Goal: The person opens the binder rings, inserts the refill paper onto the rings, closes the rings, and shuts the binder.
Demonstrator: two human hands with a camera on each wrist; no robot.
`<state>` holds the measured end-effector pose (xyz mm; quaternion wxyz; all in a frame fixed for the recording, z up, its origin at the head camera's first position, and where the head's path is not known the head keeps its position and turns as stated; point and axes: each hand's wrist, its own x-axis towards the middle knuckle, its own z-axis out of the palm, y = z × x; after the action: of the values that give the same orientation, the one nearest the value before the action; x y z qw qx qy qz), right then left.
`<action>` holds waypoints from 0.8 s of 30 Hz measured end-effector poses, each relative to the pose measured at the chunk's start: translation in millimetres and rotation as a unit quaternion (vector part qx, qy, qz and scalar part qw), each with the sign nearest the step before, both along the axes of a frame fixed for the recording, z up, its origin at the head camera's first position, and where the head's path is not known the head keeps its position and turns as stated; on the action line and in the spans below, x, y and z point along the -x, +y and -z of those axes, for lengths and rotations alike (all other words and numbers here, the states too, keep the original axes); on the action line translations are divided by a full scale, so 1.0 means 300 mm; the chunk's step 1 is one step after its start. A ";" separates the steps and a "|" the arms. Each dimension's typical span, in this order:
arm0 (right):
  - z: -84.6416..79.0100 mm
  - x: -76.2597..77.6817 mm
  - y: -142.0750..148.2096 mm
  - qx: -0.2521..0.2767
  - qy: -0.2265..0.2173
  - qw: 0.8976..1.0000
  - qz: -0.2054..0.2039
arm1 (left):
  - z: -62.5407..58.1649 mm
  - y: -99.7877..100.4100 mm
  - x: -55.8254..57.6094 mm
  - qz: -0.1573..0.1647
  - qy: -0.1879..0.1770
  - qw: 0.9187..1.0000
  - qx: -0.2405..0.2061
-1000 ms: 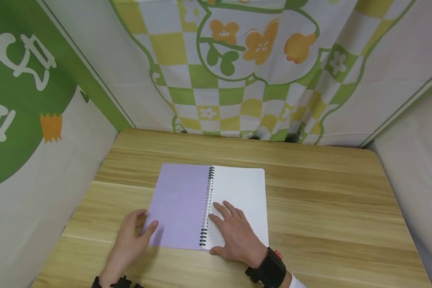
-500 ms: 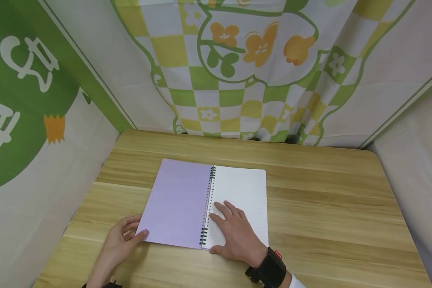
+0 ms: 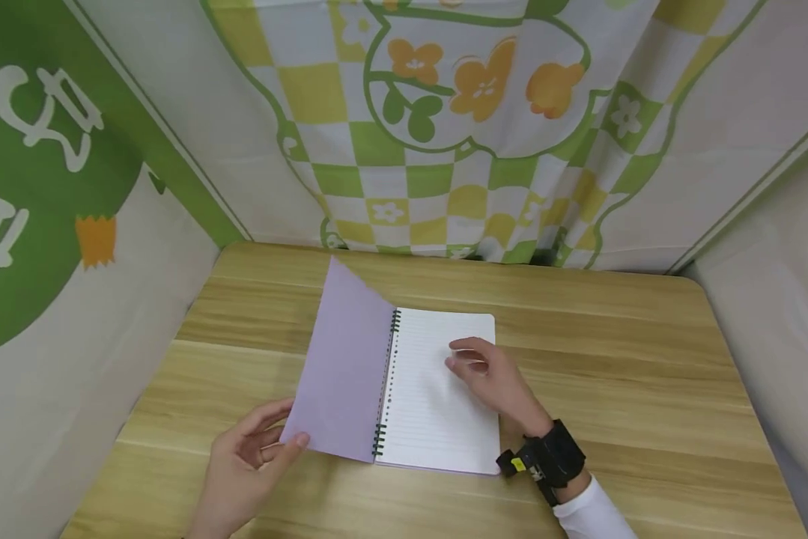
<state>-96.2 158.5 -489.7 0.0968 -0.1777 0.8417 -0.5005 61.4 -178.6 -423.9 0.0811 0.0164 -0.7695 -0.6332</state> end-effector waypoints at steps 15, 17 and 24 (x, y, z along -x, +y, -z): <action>-0.132 0.113 0.099 0.197 -0.165 0.965 0.055 | 0.071 0.347 0.051 0.139 0.263 0.904 0.305; -0.149 0.117 0.108 0.185 -0.166 0.966 0.070 | 0.080 0.379 0.057 0.142 0.275 0.888 0.340; -0.165 0.125 0.129 0.119 -0.176 0.972 0.102 | 0.120 0.454 0.064 0.164 0.296 0.855 0.394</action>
<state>-133.6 197.2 -440.1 0.1704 -0.0103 0.7593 -0.6280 42.2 -42.6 -459.9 0.1994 -0.3316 -0.8858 -0.2560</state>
